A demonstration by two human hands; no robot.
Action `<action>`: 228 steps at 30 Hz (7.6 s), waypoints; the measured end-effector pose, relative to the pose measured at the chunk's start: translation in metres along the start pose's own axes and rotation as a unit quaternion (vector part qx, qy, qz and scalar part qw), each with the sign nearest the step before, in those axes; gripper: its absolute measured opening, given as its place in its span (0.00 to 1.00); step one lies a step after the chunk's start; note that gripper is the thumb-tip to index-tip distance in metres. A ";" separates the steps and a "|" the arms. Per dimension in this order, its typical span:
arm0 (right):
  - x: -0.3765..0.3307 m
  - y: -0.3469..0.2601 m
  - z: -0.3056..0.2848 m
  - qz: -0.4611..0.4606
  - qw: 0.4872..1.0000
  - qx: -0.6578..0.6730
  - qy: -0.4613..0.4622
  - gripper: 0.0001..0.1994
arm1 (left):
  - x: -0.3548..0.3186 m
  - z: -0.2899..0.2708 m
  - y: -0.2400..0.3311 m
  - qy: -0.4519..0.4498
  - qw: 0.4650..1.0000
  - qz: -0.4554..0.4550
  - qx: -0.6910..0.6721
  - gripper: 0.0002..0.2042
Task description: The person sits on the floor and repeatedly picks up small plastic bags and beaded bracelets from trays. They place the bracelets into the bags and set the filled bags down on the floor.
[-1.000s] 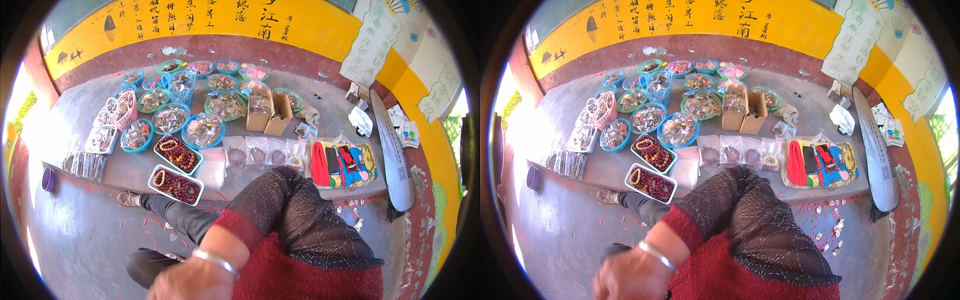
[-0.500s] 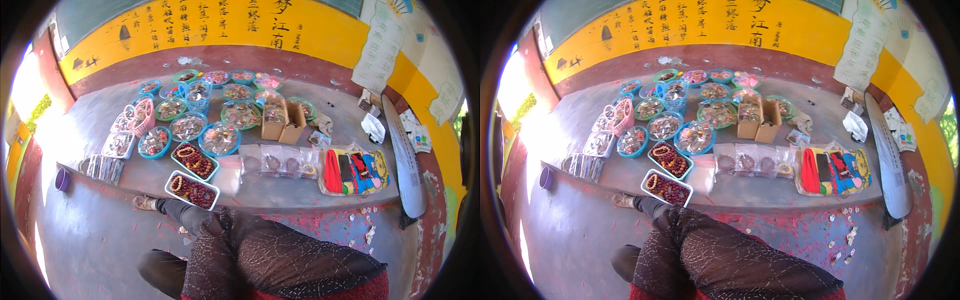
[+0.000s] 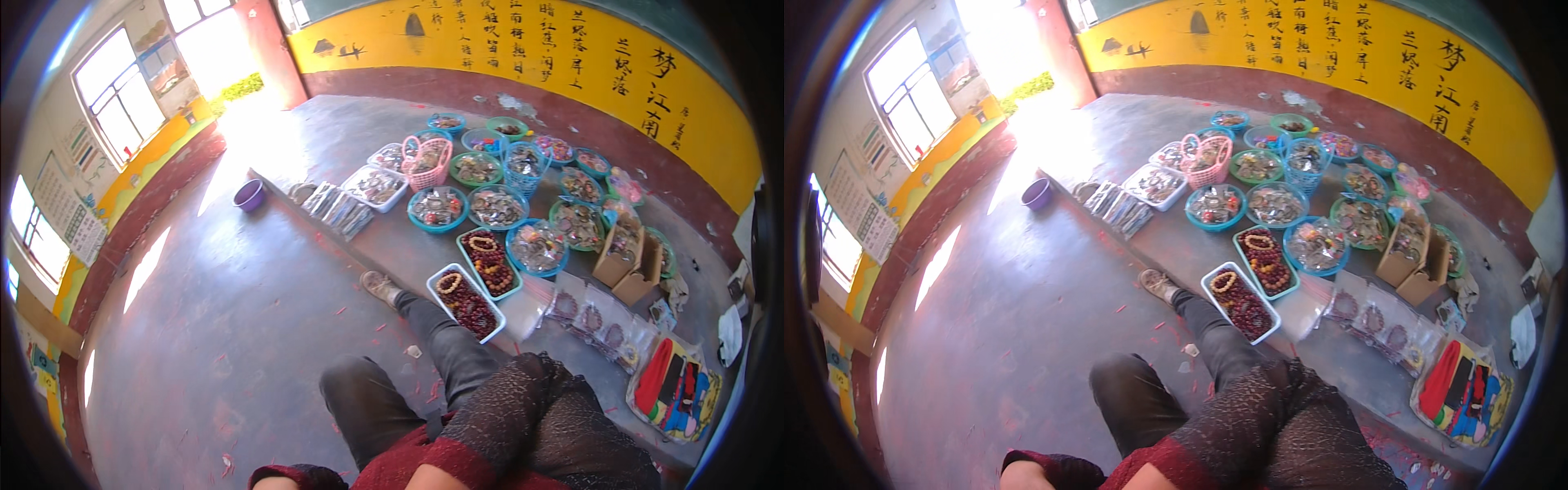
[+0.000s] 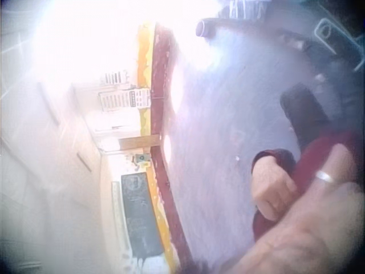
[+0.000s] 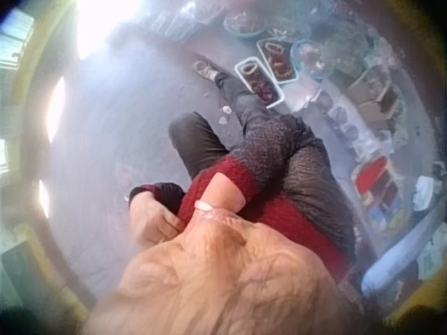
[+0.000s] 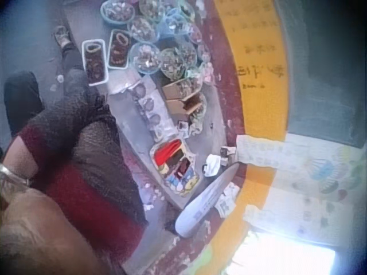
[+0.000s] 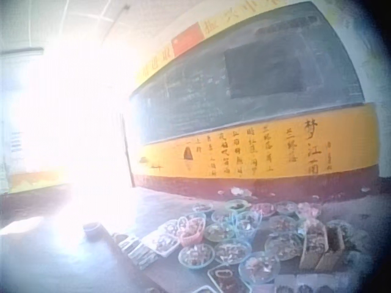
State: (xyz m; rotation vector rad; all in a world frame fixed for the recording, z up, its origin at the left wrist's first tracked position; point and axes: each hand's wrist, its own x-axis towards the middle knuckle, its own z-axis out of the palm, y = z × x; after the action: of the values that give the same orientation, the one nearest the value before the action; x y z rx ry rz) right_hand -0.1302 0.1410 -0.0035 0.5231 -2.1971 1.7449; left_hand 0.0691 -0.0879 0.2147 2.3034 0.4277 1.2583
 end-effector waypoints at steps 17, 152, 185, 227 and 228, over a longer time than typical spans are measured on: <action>0.005 0.001 0.021 0.022 0.999 0.034 -0.028 0.07 | -0.005 0.003 0.004 0.036 0.998 0.006 0.055 0.14; -0.229 0.192 -0.284 0.420 0.688 0.106 0.582 0.15 | -0.224 0.029 -0.290 0.459 0.592 -0.657 0.079 0.10; -0.248 0.165 -0.331 0.390 0.777 0.074 0.489 0.15 | -0.231 0.042 -0.295 0.410 0.623 -0.649 0.148 0.09; -0.346 0.159 -0.214 0.671 0.664 -0.236 0.231 0.13 | -0.220 0.042 -0.294 0.362 0.627 -0.648 0.236 0.09; -0.345 0.151 -0.214 0.676 0.662 -0.260 0.192 0.13 | -0.221 0.042 -0.293 0.364 0.627 -0.648 0.233 0.09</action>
State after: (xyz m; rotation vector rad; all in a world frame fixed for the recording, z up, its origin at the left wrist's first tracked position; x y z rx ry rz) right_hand 0.1101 0.4158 -0.2373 -1.8701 -2.5803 1.1407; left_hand -0.0246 0.0401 -0.1192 0.8820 2.3471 1.1316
